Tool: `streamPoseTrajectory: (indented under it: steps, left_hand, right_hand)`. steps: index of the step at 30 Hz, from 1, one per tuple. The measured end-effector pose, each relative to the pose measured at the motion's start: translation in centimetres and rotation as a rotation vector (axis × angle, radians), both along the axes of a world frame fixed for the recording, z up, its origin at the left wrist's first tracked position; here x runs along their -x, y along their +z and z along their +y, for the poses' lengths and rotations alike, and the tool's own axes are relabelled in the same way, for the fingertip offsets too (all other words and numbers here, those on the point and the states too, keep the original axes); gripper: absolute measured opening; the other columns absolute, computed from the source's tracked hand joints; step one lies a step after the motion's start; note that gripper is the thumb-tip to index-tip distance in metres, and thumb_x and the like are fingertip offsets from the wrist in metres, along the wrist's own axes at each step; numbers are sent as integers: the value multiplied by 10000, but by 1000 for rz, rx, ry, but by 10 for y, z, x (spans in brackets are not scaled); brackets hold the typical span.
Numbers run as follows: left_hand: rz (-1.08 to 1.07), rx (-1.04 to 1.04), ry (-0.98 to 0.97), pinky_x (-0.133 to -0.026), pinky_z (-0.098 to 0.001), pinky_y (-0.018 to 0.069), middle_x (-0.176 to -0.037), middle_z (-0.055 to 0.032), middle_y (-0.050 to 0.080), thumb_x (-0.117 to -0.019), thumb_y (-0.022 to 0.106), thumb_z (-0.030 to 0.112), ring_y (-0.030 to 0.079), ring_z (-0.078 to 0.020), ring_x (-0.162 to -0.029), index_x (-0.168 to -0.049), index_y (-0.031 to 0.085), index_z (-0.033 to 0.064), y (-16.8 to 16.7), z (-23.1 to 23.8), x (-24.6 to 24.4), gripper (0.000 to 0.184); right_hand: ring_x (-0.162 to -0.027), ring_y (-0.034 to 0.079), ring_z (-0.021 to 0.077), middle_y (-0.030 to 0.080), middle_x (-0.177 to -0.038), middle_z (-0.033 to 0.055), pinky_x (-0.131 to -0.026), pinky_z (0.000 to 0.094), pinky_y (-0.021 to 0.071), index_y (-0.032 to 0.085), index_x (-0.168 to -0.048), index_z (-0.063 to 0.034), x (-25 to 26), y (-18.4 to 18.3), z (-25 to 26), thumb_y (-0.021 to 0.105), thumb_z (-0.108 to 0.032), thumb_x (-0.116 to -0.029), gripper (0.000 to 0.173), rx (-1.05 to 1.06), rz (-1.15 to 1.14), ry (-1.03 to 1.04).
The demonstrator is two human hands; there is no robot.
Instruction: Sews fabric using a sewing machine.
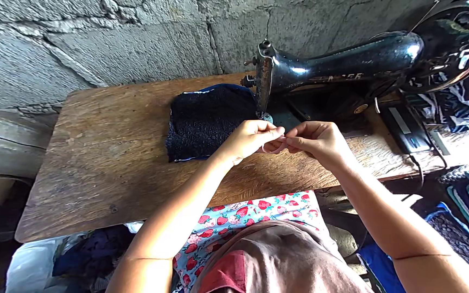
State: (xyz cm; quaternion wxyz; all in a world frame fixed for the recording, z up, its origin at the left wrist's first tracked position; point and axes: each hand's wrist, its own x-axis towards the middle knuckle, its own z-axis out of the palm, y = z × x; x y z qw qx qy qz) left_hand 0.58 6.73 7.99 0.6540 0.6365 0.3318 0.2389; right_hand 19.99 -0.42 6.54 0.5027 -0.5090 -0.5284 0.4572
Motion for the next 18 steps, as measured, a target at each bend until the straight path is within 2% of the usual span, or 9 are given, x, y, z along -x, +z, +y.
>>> streamPoseTrajectory:
  steps: [3, 5, 7, 9, 10, 12, 14, 16, 18]
  left_hand:
    - [8, 6, -29, -680, -192, 577, -787, 7, 705, -981, 644, 21, 677, -29, -695, -979, 659, 11, -1, 1, 1, 18]
    - [32, -3, -29, -725, -214, 600, -809, -17, 715, -920, 698, -40, 696, -52, -715, -976, 665, -12, -2, 0, 1, 71]
    - [63, -18, -7, -716, -211, 595, -794, -22, 716, -901, 714, -56, 690, -53, -699, -950, 684, -19, -2, -1, 0, 68]
    - [84, -18, -1, -713, -202, 593, -793, -19, 719, -901, 718, -51, 688, -43, -694, -947, 691, -19, -2, 0, 0, 62]
    - [93, -7, 0, -712, -199, 590, -792, -19, 720, -902, 717, -51, 687, -43, -694, -947, 691, -19, -1, 0, 1, 61]
    - [114, 19, 0, -695, -188, 578, -787, -18, 721, -893, 721, -56, 680, -38, -685, -947, 692, -19, 0, -1, 1, 71]
    - [132, 34, -14, -699, -184, 574, -815, -24, 723, -894, 718, -61, 676, -35, -695, -982, 698, -22, 1, 0, 1, 99]
    - [139, 16, -30, -701, -185, 572, -823, -15, 726, -902, 701, -58, 673, -30, -702, -992, 719, -20, 0, 0, 2, 99]
    - [139, 6, -42, -686, -179, 564, -804, 2, 725, -904, 693, -53, 668, -21, -694, -974, 730, -8, 0, 0, 2, 91]
  right_hand:
    - [-645, 695, 46, 731, -739, 1, -659, 198, 608, 727, -890, -31, 0, 0, 0, 717, 54, -892, 85, -5, 9, -3]
    - [-642, 694, 46, 729, -739, -3, -649, 196, 605, 717, -901, -36, 0, 0, 0, 711, 40, -901, 76, -10, 1, 3]
    - [-667, 708, 58, 738, -794, 7, -659, 211, 618, 704, -971, -28, -1, -3, 0, 696, 42, -908, 94, -34, -37, 45]
    - [-696, 714, 53, 750, -870, 18, -669, 209, 626, 714, -1083, -18, -4, -5, 0, 699, 7, -917, 169, -103, -161, 91]
    - [-708, 712, 36, 753, -887, 13, -673, 194, 621, 725, -1091, -26, -4, -5, 0, 707, -21, -922, 170, -148, -248, 92]
    - [-741, 701, 2, 748, -905, 5, -679, 163, 602, 751, -1017, -48, -4, -6, -1, 721, -66, -911, 112, -259, -406, 50]
    - [-822, 694, 26, 715, -969, 40, -711, 164, 601, 762, -957, -46, -6, -9, 1, 706, -81, -895, 91, -440, -536, 20]
    - [-921, 692, 114, 731, -1030, 90, -786, 225, 580, 774, -945, -44, -8, -15, 3, 689, -93, -907, 105, -657, -683, -18]
    - [-951, 713, 211, 755, -1005, 126, -826, 295, 584, 779, -941, -22, -9, -20, 6, 675, -75, -932, 117, -878, -808, -37]
